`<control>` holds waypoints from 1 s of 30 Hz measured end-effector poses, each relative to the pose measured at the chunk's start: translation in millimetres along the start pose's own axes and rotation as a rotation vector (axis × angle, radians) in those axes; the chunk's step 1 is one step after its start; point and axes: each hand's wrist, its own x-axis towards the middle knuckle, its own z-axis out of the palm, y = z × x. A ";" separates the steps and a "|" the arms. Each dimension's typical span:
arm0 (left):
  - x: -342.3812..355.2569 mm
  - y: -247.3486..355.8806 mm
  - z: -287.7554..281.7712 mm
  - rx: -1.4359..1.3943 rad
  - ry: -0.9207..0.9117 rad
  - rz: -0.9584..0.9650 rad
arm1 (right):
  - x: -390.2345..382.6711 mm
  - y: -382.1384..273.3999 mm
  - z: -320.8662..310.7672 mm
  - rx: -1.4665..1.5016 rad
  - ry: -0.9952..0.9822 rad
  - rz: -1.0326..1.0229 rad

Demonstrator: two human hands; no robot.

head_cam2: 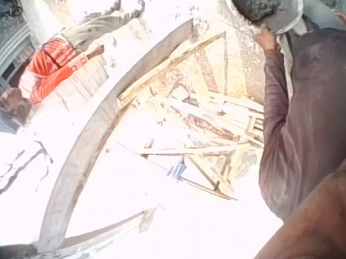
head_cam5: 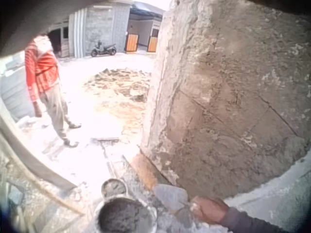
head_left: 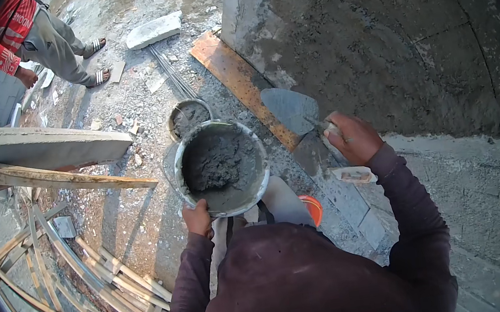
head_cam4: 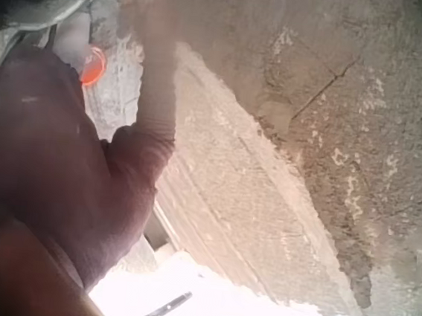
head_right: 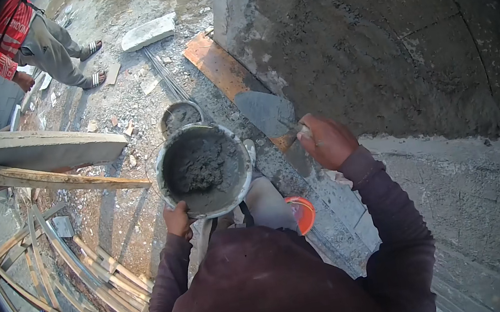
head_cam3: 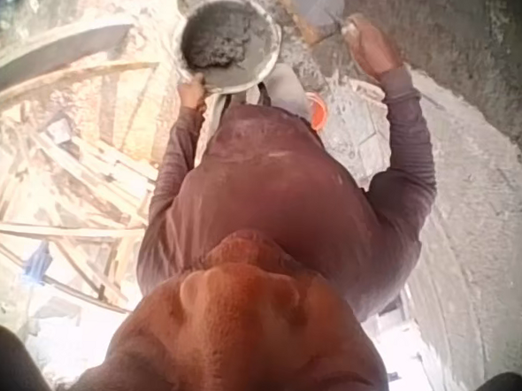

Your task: The person applies mortar to a wall by scooping it from a bucket and throwing it onto the surface using a trowel, periodically adding water from a pail to mix the mortar.

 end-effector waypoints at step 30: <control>-34.1 -23.9 -134.3 -0.412 0.305 -0.054 | 80.7 -209.0 58.9 0.351 -0.460 -0.615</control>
